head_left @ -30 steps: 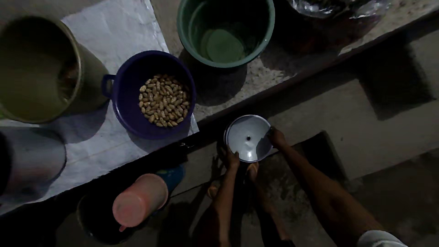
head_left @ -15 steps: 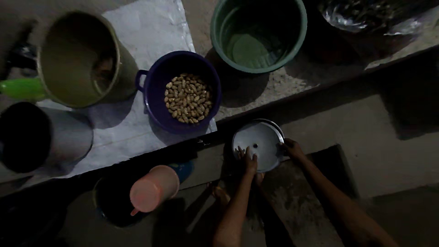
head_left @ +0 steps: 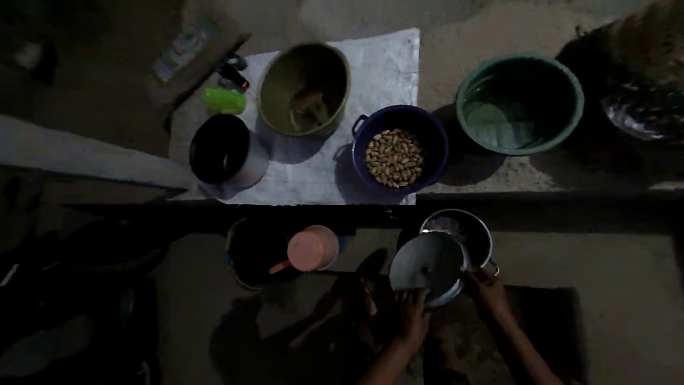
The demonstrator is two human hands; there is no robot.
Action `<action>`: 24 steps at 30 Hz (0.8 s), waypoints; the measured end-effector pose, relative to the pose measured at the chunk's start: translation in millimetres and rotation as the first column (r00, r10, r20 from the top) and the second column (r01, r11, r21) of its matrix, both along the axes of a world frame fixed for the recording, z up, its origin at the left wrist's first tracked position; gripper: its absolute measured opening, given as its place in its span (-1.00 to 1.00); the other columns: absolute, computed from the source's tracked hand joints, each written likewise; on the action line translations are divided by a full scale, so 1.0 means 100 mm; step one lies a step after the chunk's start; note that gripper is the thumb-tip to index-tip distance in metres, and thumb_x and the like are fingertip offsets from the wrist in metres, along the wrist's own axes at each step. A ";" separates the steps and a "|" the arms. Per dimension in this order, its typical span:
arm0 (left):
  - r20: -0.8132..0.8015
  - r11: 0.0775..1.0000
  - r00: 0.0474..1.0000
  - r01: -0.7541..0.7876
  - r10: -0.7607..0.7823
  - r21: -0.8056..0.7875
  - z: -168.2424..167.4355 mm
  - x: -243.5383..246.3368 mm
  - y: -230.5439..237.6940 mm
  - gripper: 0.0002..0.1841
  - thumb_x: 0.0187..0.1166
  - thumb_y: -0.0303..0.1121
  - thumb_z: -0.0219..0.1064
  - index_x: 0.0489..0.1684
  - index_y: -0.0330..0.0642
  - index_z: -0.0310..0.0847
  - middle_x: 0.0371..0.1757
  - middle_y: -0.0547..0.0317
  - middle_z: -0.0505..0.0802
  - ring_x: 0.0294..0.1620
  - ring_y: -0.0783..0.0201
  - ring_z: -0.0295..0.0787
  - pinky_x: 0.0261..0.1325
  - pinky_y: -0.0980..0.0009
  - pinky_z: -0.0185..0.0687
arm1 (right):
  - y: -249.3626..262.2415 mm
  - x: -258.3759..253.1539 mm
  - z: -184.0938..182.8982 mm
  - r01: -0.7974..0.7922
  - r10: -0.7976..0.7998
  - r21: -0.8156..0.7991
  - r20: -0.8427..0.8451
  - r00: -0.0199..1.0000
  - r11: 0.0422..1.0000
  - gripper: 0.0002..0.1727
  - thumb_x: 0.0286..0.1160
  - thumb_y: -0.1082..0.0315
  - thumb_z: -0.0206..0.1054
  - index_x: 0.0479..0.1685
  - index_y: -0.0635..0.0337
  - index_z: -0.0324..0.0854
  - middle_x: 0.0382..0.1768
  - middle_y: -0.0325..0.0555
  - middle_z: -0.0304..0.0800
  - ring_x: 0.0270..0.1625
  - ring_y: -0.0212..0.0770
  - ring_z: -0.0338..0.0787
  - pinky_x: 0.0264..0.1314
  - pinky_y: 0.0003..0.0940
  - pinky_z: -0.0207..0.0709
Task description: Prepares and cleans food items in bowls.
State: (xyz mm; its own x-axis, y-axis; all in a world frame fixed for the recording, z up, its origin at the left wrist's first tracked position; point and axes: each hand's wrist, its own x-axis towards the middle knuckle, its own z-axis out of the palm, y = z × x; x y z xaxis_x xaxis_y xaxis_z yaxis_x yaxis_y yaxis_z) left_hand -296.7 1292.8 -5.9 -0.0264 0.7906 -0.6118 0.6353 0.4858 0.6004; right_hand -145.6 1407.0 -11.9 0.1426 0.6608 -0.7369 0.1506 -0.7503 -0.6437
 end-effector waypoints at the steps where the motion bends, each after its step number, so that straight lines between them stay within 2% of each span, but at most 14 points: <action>1: 0.015 0.994 0.996 -0.084 0.083 0.064 0.12 -0.08 -0.04 -0.52 0.55 -0.48 0.39 0.50 -0.14 0.63 0.41 -0.15 0.76 0.52 -0.09 0.62 0.65 0.03 0.40 | -0.03 -0.13 0.14 0.009 -0.008 0.008 -0.032 0.999 1.000 -0.81 0.67 0.40 0.33 -0.03 0.43 0.60 -0.37 -0.03 0.70 -0.45 -0.27 0.76 -0.34 -0.30 0.78; 3: 0.036 0.972 0.977 -0.215 0.212 0.098 0.41 -0.29 -0.10 -0.59 0.62 -0.50 0.30 0.45 -0.24 0.65 0.33 -0.21 0.80 0.38 -0.09 0.74 0.53 0.04 0.56 | -0.06 -0.38 0.45 0.009 -0.005 0.025 -0.148 0.989 1.000 -0.75 0.76 0.36 0.23 0.10 0.43 0.59 -0.28 -0.01 0.79 -0.41 -0.24 0.83 -0.32 -0.28 0.82; 5: 0.070 0.932 0.938 -0.345 0.339 0.112 0.66 -0.55 -0.15 -0.62 0.74 -0.41 0.20 0.47 -0.29 0.61 0.27 -0.20 0.82 0.24 -0.05 0.82 0.38 0.01 0.68 | -0.04 -0.57 0.71 -0.049 0.062 0.061 -0.248 0.967 0.997 -0.68 0.85 0.32 0.10 0.29 0.42 0.52 -0.03 0.07 0.87 -0.24 -0.15 0.91 -0.20 -0.22 0.86; 6: 0.098 0.901 0.909 -0.415 0.405 0.126 0.75 -0.70 -0.20 -0.62 0.78 -0.36 0.17 0.47 -0.30 0.59 0.26 -0.20 0.82 0.20 -0.03 0.84 0.33 -0.01 0.71 | -0.02 -0.65 0.81 -0.097 0.125 0.127 -0.240 0.963 0.987 -0.66 0.84 0.32 0.11 0.33 0.42 0.53 0.05 0.08 0.86 -0.18 -0.14 0.92 -0.16 -0.22 0.86; 8: 0.175 0.801 0.818 -0.573 0.548 0.171 0.94 -1.02 -0.29 -0.60 0.77 -0.36 0.17 0.46 -0.38 0.58 0.30 -0.24 0.80 0.31 0.03 0.77 0.46 0.06 0.60 | 0.13 -0.80 0.95 -0.212 0.268 0.330 -0.133 0.954 0.920 -0.62 0.75 0.36 0.15 0.37 0.44 0.53 0.13 0.11 0.78 -0.08 -0.17 0.88 -0.08 -0.25 0.84; 10: 0.269 0.628 0.660 -0.751 0.702 0.205 1.18 -1.33 -0.37 -0.57 0.73 -0.45 0.18 0.48 -0.54 0.48 0.34 -0.30 0.75 0.33 0.18 0.73 0.47 0.26 0.58 | 0.44 -0.92 1.03 -0.368 0.400 0.505 0.048 0.915 0.781 -0.53 0.70 0.32 0.22 0.47 0.46 0.48 0.23 0.21 0.71 0.07 -0.16 0.84 0.14 -0.25 0.79; 12: 0.339 0.436 0.466 -0.885 0.817 0.167 1.40 -1.67 -0.45 -0.55 0.73 -0.49 0.15 0.55 -0.54 0.37 0.35 -0.18 0.73 0.28 0.37 0.71 0.39 0.43 0.62 | 0.89 -1.10 1.08 -0.543 0.491 0.539 0.253 0.834 0.644 -0.46 0.70 0.26 0.27 0.55 0.40 0.44 0.35 0.29 0.66 0.24 -0.02 0.77 0.32 -0.10 0.67; 13: 0.369 0.341 0.379 -0.925 0.849 0.166 1.46 -1.83 -0.49 -0.57 0.74 -0.50 0.13 0.53 -0.52 0.35 0.26 -0.06 0.75 0.18 0.48 0.74 0.28 0.51 0.68 | 1.16 -1.23 1.09 -0.614 0.530 0.505 0.319 0.786 0.607 -0.42 0.71 0.26 0.30 0.63 0.36 0.37 0.49 0.34 0.54 0.38 0.11 0.71 0.42 0.02 0.61; 15: 0.422 0.169 0.223 -0.972 0.879 0.163 1.55 -2.09 -0.56 -0.59 0.76 -0.51 0.07 0.54 -0.47 0.31 0.17 0.07 0.76 0.06 0.53 0.77 0.16 0.54 0.75 | 1.72 -1.50 0.90 -0.709 0.556 0.440 0.440 0.705 0.551 -0.31 0.68 0.25 0.36 0.74 0.32 0.26 0.70 0.44 0.23 0.64 0.36 0.44 0.61 0.23 0.41; 17: 0.456 0.054 0.122 -0.986 0.881 0.160 1.60 -2.27 -0.62 -0.57 0.79 -0.50 0.02 0.60 -0.43 0.25 0.18 0.12 0.75 0.06 0.53 0.78 0.16 0.52 0.76 | 2.18 -1.76 0.60 -0.730 0.531 0.351 0.513 0.674 0.587 -0.18 0.61 0.19 0.43 0.81 0.25 0.17 0.78 0.53 -0.01 0.70 0.56 0.25 0.64 0.38 0.29; 18: 0.469 0.020 0.090 -0.988 0.878 0.151 1.61 -2.33 -0.65 -0.56 0.81 -0.49 0.00 0.63 -0.39 0.20 0.22 0.13 0.73 0.10 0.53 0.77 0.20 0.50 0.75 | 2.33 -1.87 0.46 -0.730 0.529 0.288 0.533 0.660 0.620 -0.11 0.62 0.13 0.43 0.87 0.21 0.06 0.82 0.55 -0.18 0.71 0.65 0.16 0.63 0.44 0.25; 21: 0.506 -0.088 -0.004 -0.986 0.863 0.141 1.46 -2.47 -0.74 -0.62 0.80 -0.49 0.00 0.55 -0.34 0.27 0.14 0.19 0.77 0.07 0.49 0.80 0.18 0.44 0.79 | 2.53 -2.20 0.04 -0.728 0.550 0.141 0.565 0.615 0.671 0.07 0.56 -0.06 0.44 0.97 -0.05 -0.20 0.89 0.40 -0.52 0.75 0.69 0.02 0.59 0.54 0.20; 22: 0.520 -0.095 -0.015 -0.988 0.854 0.126 1.41 -2.51 -0.76 -0.61 0.81 -0.49 -0.02 0.57 -0.32 0.24 0.15 0.21 0.76 0.08 0.49 0.79 0.18 0.44 0.79 | 2.48 -2.32 -0.09 -0.760 0.572 0.119 0.586 0.573 0.640 0.06 0.54 -0.07 0.45 0.96 -0.10 -0.15 0.89 0.39 -0.50 0.76 0.68 -0.01 0.59 0.57 0.17; 24: 0.537 -0.098 -0.030 -0.990 0.843 0.098 1.32 -2.58 -0.76 -0.58 0.82 -0.49 -0.05 0.63 -0.28 0.18 0.20 0.20 0.75 0.12 0.48 0.80 0.20 0.42 0.80 | 2.32 -2.50 -0.25 -0.833 0.588 0.117 0.655 0.474 0.541 -0.11 0.49 0.08 0.50 0.85 -0.06 0.19 0.85 0.43 -0.16 0.72 0.64 0.14 0.54 0.56 0.27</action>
State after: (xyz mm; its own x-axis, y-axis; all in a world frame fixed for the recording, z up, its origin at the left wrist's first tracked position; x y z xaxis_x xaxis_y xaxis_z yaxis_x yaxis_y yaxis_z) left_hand -554.5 1217.2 125.9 -0.8652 0.2232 -0.4491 -0.4189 0.1705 0.8919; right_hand -395.7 1639.4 -37.2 -0.2725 0.8842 -0.3794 0.8801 0.0697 -0.4697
